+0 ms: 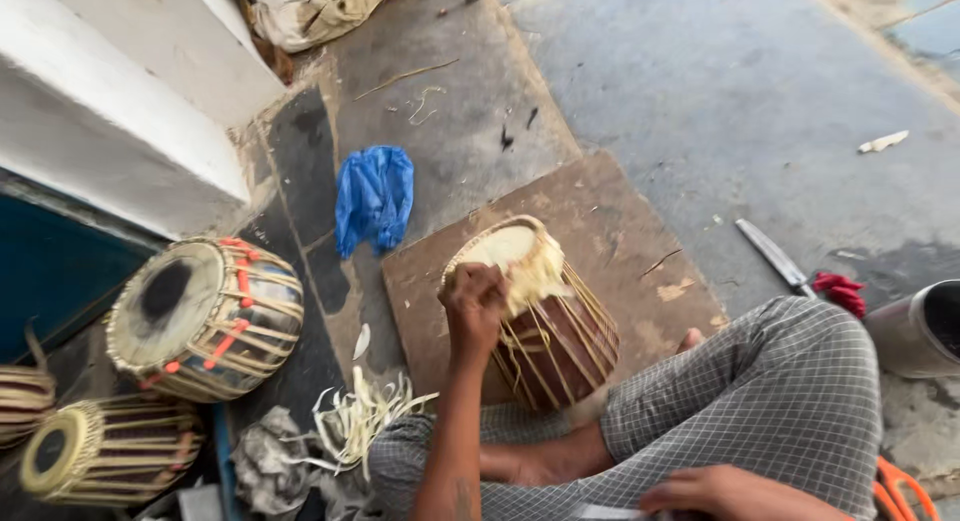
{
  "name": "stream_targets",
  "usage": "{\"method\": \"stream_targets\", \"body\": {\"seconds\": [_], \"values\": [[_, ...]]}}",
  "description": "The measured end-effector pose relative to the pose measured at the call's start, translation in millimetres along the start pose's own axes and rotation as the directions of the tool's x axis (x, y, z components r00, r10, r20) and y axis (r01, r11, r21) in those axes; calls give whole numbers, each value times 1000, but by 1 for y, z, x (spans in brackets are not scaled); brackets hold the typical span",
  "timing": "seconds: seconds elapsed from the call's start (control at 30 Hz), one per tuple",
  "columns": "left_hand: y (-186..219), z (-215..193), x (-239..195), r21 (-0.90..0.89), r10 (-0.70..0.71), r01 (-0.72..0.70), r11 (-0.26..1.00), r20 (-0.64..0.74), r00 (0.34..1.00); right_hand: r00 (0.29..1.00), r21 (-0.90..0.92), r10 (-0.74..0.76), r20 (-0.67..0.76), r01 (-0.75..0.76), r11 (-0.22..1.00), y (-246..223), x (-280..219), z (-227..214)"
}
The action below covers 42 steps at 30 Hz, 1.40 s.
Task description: The person sits on the floor and repairs a traditional drum by weaving a light-colored strip into the rim. They use a wooden mallet to tap the strip into place and a metal tool to adjust the tension and position of the weave.
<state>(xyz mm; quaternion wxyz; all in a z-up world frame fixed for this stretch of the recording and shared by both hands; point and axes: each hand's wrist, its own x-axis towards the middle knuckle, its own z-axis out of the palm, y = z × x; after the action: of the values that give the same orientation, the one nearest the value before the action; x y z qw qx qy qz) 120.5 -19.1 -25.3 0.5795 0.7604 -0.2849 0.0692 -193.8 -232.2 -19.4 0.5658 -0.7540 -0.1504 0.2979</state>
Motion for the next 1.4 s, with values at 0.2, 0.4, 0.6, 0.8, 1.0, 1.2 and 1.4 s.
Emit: {"method": "stream_targets", "body": {"seconds": [0.2, 0.4, 0.6, 0.8, 1.0, 1.2, 1.4], "values": [[27, 14, -24, 252, 262, -269, 929, 62, 963, 879, -203, 49, -474, -163, 966, -56, 51, -36], [72, 10, -43, 159, 258, -277, 948, 129, 958, 564, -442, -294, -772, -142, 886, -74, 109, -68], [78, 3, -48, 103, 118, -127, 987, 88, 989, 626, -363, -237, -743, -80, 928, -38, 101, -59], [73, -4, -48, 86, 199, -206, 975, 90, 976, 704, -95, 244, -667, -405, 909, 11, 47, -32], [76, 2, -45, 104, 230, -242, 965, 114, 966, 653, -604, -314, -689, -279, 746, -26, 41, -50], [87, 2, -40, 161, 256, -276, 948, 130, 958, 389, -604, -486, -783, -285, 744, -79, 97, -58], [87, -1, -41, 221, 178, -219, 950, 192, 965, 467, -377, -244, -850, -215, 901, -81, 123, -59]]}}
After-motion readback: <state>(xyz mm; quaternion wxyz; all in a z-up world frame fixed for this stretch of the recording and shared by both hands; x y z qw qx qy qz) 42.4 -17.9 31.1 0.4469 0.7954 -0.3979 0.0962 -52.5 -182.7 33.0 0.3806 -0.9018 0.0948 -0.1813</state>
